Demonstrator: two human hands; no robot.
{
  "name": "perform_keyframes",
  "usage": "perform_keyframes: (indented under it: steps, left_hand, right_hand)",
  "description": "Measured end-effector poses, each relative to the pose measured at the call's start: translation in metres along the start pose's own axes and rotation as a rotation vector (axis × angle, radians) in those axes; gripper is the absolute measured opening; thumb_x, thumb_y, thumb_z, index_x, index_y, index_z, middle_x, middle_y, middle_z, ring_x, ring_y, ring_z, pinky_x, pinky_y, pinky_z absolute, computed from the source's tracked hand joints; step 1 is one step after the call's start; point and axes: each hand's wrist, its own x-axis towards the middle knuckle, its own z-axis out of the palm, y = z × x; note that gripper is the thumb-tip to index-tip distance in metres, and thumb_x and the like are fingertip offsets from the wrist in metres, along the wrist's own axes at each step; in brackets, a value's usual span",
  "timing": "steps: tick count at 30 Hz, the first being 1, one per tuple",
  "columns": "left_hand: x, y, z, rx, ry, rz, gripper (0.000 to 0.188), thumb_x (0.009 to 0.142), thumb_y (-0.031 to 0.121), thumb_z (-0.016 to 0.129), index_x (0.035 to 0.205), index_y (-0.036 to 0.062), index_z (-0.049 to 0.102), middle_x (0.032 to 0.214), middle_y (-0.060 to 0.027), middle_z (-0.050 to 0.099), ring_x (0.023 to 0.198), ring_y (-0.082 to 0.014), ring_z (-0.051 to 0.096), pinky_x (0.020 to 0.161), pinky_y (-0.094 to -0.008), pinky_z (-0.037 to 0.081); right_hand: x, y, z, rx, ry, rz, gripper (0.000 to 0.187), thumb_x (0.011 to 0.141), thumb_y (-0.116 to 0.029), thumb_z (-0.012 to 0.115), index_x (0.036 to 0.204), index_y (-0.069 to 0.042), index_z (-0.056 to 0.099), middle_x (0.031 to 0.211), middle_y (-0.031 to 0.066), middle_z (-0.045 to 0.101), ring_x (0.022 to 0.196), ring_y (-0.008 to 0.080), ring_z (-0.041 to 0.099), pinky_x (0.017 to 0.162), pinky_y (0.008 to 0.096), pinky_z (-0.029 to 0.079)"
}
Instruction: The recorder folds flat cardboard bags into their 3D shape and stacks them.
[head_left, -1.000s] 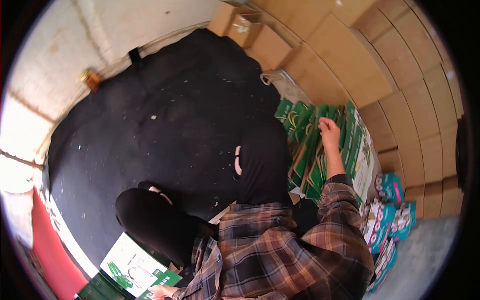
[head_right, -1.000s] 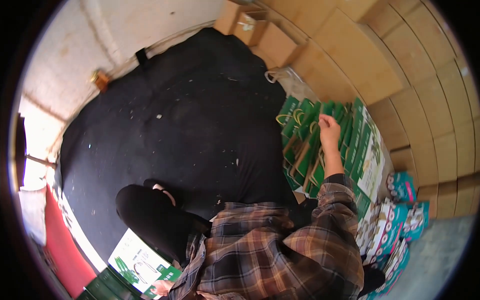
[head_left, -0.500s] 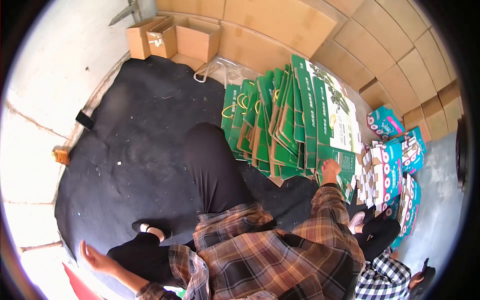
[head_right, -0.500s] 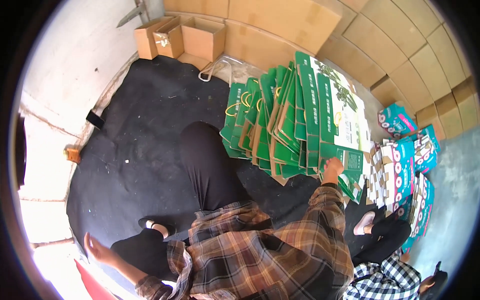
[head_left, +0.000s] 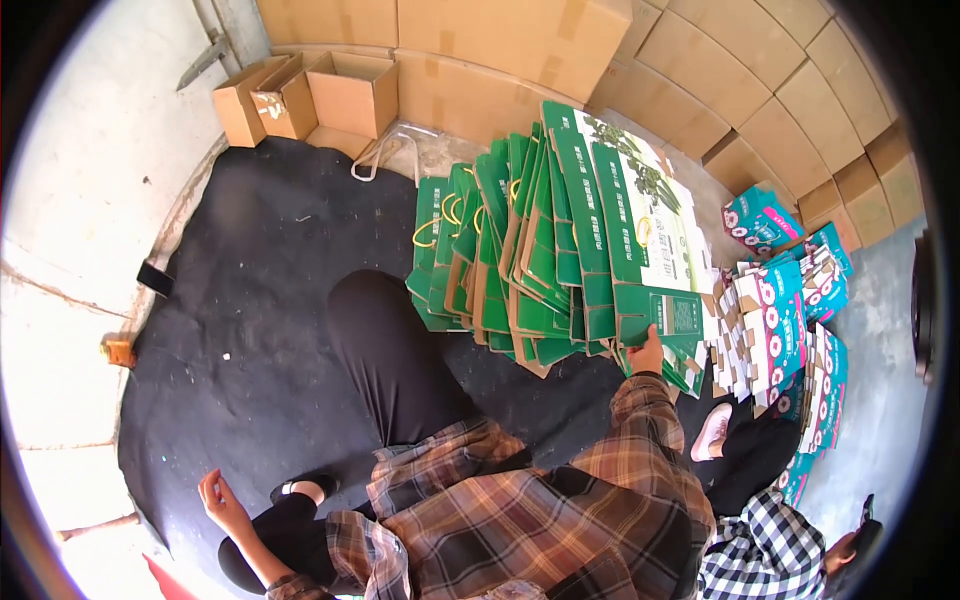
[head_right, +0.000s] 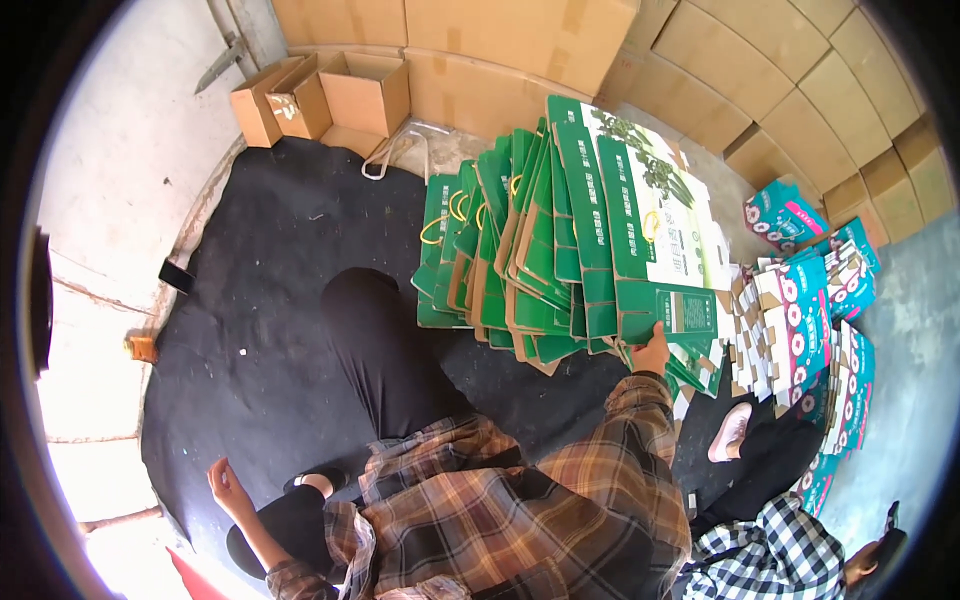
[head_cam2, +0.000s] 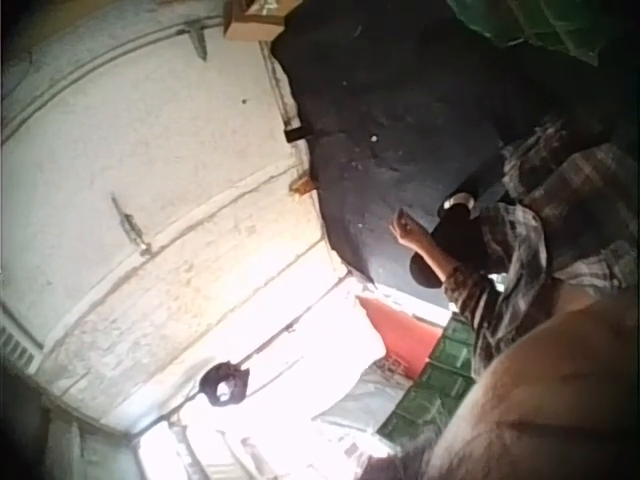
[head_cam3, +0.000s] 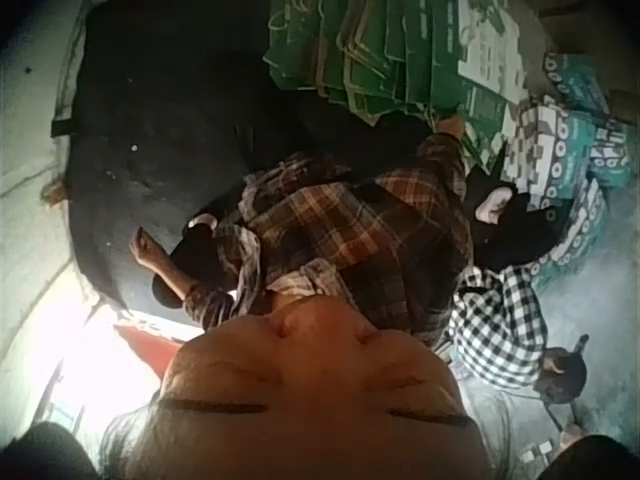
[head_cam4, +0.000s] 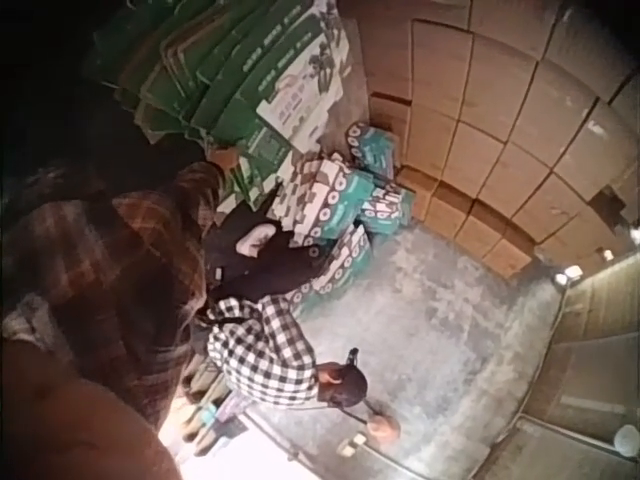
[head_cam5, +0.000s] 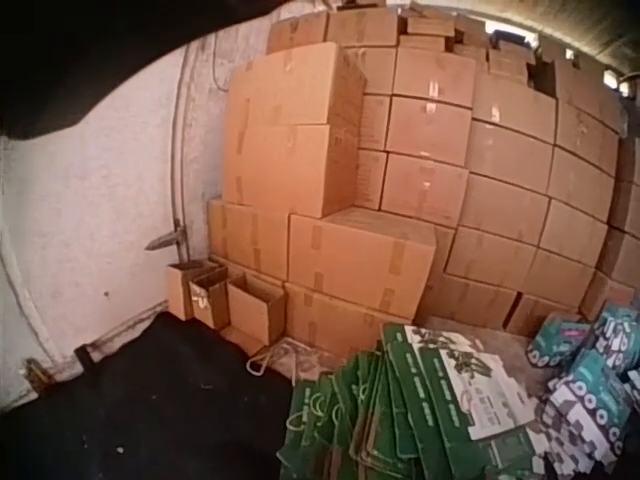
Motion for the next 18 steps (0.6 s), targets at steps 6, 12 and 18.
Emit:
perform_keyframes:
  steps: [6, 12, 18]
  left_hand:
    - [-0.005, -0.009, -0.001, -0.137, -0.053, -0.037, 0.013, 0.088, 0.001, 0.053, 0.097, 0.0014, 0.063, 0.091, -0.0044, 0.058, 0.076, -0.0118, 0.056, 0.060, -0.0235, 0.044]
    - [0.002, -0.010, -0.002, -0.170, -0.069, -0.024, 0.013, 0.087, 0.001, 0.054, 0.096, 0.0007, 0.063, 0.088, -0.0050, 0.058, 0.074, -0.0122, 0.056, 0.061, -0.0234, 0.046]
    - [0.009, -0.011, 0.007, -0.306, -0.049, -0.071, 0.012, 0.088, 0.002, 0.054, 0.097, 0.0012, 0.062, 0.088, -0.0034, 0.059, 0.075, -0.0113, 0.058, 0.063, -0.0231, 0.046]
  right_hand:
    - [-0.048, -0.048, 0.049, 0.251, -0.249, -0.053, 0.022, 0.088, -0.017, 0.059, 0.108, -0.005, 0.058, 0.104, 0.0079, 0.064, 0.096, 0.0235, 0.063, 0.076, 0.0397, 0.054]
    - [-0.143, -0.110, 0.135, -0.003, -0.131, -0.495, 0.011, 0.085, -0.009, 0.063, 0.096, -0.005, 0.064, 0.092, 0.0051, 0.065, 0.077, 0.0150, 0.061, 0.068, 0.0277, 0.049]
    - [-0.262, -0.135, 0.168, -0.159, -0.456, -0.977, 0.013, 0.086, -0.012, 0.064, 0.097, -0.005, 0.066, 0.089, 0.0032, 0.065, 0.076, 0.0131, 0.059, 0.067, 0.0270, 0.047]
